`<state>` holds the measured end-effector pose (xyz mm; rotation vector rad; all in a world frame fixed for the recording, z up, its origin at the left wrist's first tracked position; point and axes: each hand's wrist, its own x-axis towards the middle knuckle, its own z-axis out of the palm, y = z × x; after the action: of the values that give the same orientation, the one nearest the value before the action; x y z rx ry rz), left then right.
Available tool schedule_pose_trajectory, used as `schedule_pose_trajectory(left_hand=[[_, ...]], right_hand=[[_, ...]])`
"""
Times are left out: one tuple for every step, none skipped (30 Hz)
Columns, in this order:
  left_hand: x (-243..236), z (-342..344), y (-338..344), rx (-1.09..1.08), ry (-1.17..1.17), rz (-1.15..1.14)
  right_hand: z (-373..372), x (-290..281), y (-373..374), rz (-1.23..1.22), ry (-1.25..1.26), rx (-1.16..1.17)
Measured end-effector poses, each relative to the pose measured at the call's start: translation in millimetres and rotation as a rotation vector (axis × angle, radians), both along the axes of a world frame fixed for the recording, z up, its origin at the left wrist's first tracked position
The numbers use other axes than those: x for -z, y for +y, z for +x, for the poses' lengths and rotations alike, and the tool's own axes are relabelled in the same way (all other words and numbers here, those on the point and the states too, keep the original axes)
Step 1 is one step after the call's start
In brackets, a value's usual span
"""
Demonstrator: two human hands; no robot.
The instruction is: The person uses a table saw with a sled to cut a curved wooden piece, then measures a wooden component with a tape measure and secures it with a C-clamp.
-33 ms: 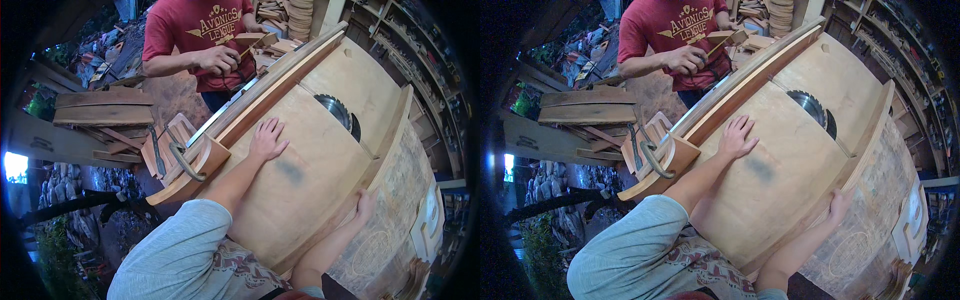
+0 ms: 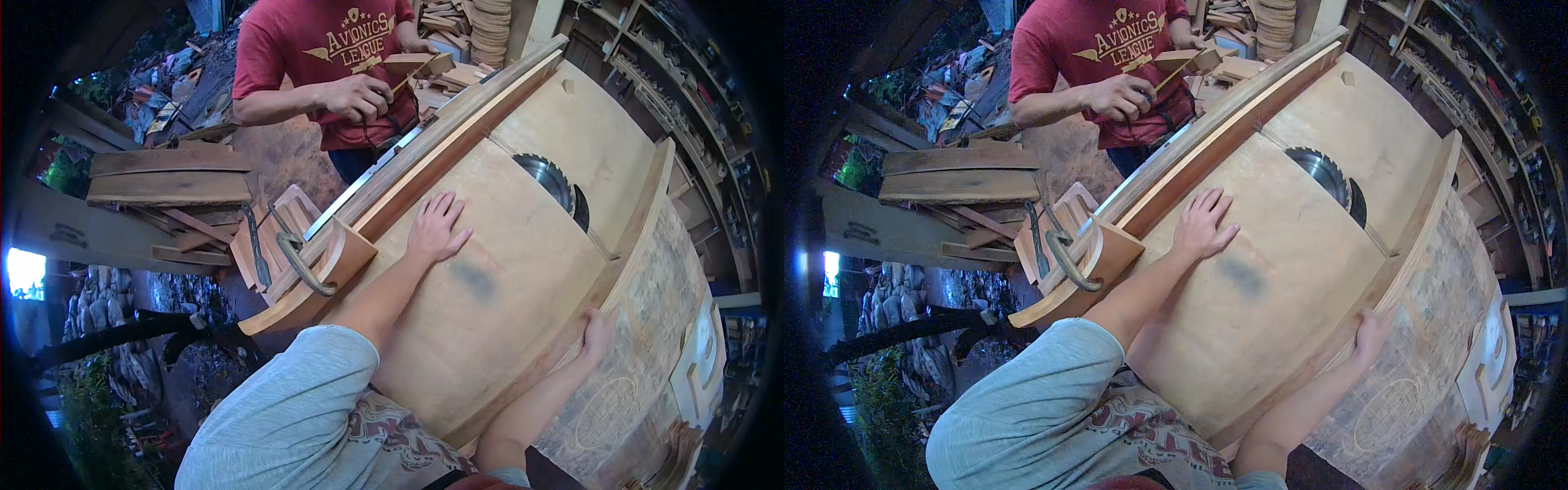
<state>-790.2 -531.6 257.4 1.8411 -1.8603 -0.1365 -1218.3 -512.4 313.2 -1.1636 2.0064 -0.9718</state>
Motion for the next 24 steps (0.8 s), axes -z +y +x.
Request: schedule_pose_trajectory(left_hand=[[-0.2,0.0,0.1,0.001,0.000,-0.002],[-0.3,0.0,0.0,0.003,0.002,-0.007],[-0.4,0.1,-0.4,0.003,0.003,-0.006],[-0.5,0.2,-0.6,0.004,0.004,-0.012],[-0.5,0.2,-1.0,0.002,0.002,-0.015],[-0.4,0.2,-1.2,-0.001,0.001,-0.006],[-0.3,0.2,-1.3,-0.001,0.000,-0.018],[-0.1,0.2,-1.3,0.000,0.000,-0.022],[0.1,0.2,-1.3,-0.001,0.000,-0.011],[0.2,0.2,-1.4,0.000,0.001,-0.025],[0.4,0.2,-1.4,-0.001,0.000,-0.023],[0.6,0.2,-1.5,-0.002,-0.001,-0.011],[0.8,0.2,-1.5,-0.002,-0.001,-0.021],[0.9,0.2,-1.6,-0.003,-0.007,-0.016],[1.0,0.2,-1.7,-0.005,-0.012,-0.004],[1.2,0.2,-1.7,-0.004,-0.013,-0.010],[1.3,0.2,-1.7,-0.004,-0.011,-0.009],[1.5,0.2,-1.8,-0.005,-0.010,0.006],[1.6,0.2,-1.8,-0.004,-0.009,-0.008],[1.6,0.2,-1.8,-0.003,-0.008,-0.007],[1.7,0.2,-1.9,-0.004,-0.007,-0.001],[1.6,0.2,-2.0,-0.002,-0.006,-0.007],[1.5,0.1,-2.0,-0.003,-0.007,-0.009],[1.3,0.0,-2.0,-0.005,-0.009,-0.012]], right_hand=[[-0.4,0.6,-0.2,-0.013,0.017,-0.010],[-1.0,1.8,-0.7,-0.027,0.034,-0.020],[-1.6,3.6,-1.3,-0.028,0.034,-0.020],[-2.5,5.6,-2.1,-0.031,-0.013,-0.003],[-3.6,7.8,-2.9,-0.038,-0.062,0.011],[-4.9,9.8,-3.5,-0.034,-0.059,0.014],[-6.3,11.6,-4.2,-0.046,-0.074,0.001],[-7.6,13.1,-4.7,-0.056,-0.093,-0.008],[-8.8,14.4,-5.3,-0.058,-0.088,-0.013],[-9.7,15.5,-5.7,-0.060,-0.087,-0.018],[-10.5,16.3,-6.0,-0.050,-0.095,-0.015],[-11.2,16.8,-6.1,-0.062,-0.086,-0.024],[-11.7,17.3,-5.8,-0.057,-0.103,-0.026],[-12.1,17.8,-5.9,-0.065,-0.125,-0.033],[-12.0,18.5,-6.1,-0.053,-0.120,-0.029],[-11.7,19.3,-5.8,-0.069,-0.062,-0.014],[-11.5,19.9,-5.7,-0.078,-0.007,0.007],[-11.4,20.2,-5.6,-0.084,-0.004,0.001],[-11.2,20.3,-5.5,-0.090,0.003,-0.005],[-11.0,20.1,-5.3,-0.101,0.014,-0.011],[-10.7,19.5,-5.1,-0.097,0.010,-0.011],[-10.2,18.5,-4.7,-0.101,0.003,-0.014],[-9.5,17.2,-4.5,-0.106,-0.004,-0.018],[-8.6,15.5,-4.4,-0.106,-0.004,-0.018]])
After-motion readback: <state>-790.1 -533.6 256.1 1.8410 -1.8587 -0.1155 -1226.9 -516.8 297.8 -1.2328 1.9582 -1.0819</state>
